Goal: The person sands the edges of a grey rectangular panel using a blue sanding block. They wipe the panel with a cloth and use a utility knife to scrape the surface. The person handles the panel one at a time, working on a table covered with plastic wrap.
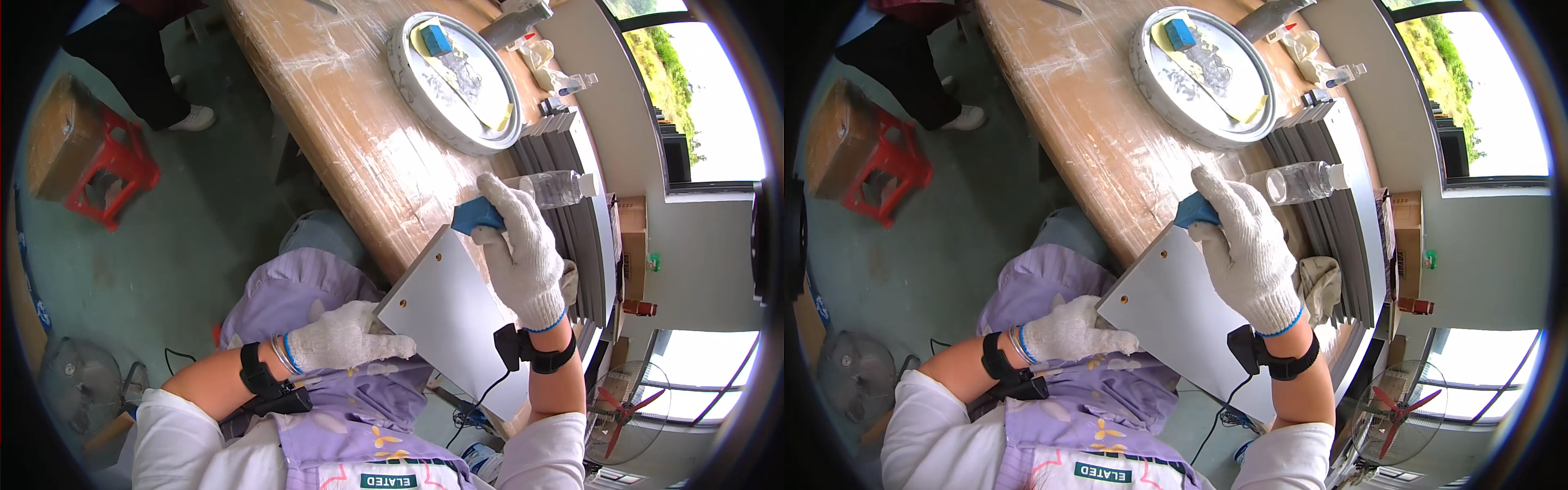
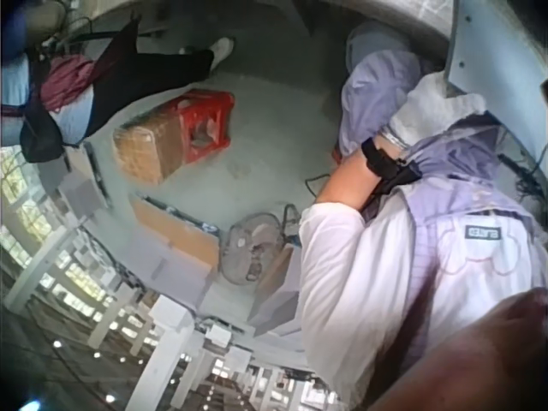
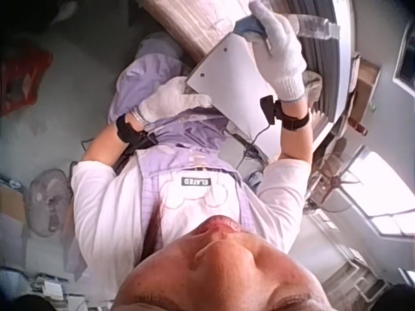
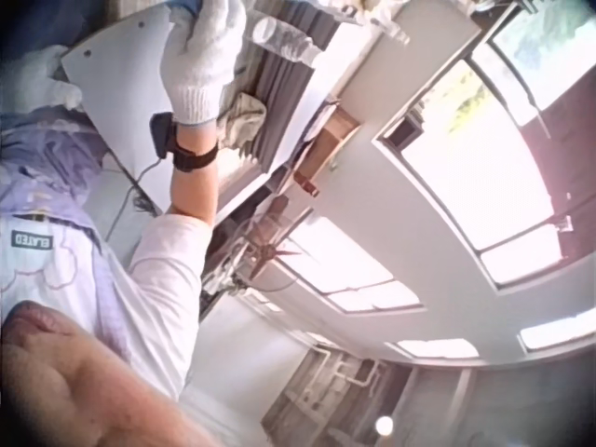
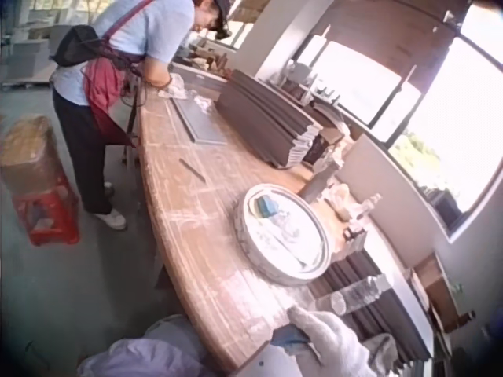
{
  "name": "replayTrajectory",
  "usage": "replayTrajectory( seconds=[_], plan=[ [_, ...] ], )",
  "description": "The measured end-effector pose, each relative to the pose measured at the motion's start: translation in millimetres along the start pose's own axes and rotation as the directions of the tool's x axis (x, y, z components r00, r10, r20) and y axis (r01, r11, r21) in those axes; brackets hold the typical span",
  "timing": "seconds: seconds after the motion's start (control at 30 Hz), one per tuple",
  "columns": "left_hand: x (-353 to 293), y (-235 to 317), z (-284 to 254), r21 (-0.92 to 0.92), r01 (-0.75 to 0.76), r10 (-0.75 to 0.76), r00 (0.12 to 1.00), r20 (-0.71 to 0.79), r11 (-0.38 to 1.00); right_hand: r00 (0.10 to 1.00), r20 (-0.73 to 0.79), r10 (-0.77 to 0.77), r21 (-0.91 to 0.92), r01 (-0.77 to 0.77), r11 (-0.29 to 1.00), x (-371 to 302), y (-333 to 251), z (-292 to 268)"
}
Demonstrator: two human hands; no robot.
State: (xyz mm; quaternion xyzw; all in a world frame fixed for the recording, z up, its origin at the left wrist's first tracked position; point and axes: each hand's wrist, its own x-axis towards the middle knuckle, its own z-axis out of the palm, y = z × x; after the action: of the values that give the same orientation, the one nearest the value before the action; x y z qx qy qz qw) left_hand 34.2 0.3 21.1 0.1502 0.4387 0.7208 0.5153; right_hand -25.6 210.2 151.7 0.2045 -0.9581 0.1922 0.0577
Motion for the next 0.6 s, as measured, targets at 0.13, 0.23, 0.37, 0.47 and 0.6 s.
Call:
replayTrajectory(
  seconds=[0.13, 0.23, 0.37, 0.47, 0.6],
  plan=[
    [-0.2, 0.2, 4.9, -0.1, -0.069, 0.07, 0.998, 0.007, 0.993, 0.992, -0.002, -0.124, -0.081, 0.124, 0.989, -8.1, -5.1, 1.4],
    [0.6, -5.8, 9.0, -0.252, -0.054, 0.052, 0.999, -0.013, 0.966, 0.987, 0.005, -0.158, -0.109, 0.158, 0.981, -10.3, -4.8, 3.2],
    [1.4, -1.4, 6.2, -0.145, 0.013, -0.01, 1.0, 0.026, 0.989, 0.985, 0.021, -0.172, -0.132, 0.173, 0.976, -12.4, -7.2, 4.1],
    [-2.5, 10.0, 3.0, 0.0, 0.069, -0.069, 0.997, 0.022, 0.998, 0.983, 0.037, -0.178, -0.169, 0.182, 0.969, -13.2, -7.3, 4.3],
    [-0.4, 1.2, 3.2, 0.005, 0.01, -0.01, 1.0, -0.002, 1.0, 0.984, 0.042, -0.176, -0.191, 0.181, 0.965, -12.5, -8.3, 3.9]
  ],
)
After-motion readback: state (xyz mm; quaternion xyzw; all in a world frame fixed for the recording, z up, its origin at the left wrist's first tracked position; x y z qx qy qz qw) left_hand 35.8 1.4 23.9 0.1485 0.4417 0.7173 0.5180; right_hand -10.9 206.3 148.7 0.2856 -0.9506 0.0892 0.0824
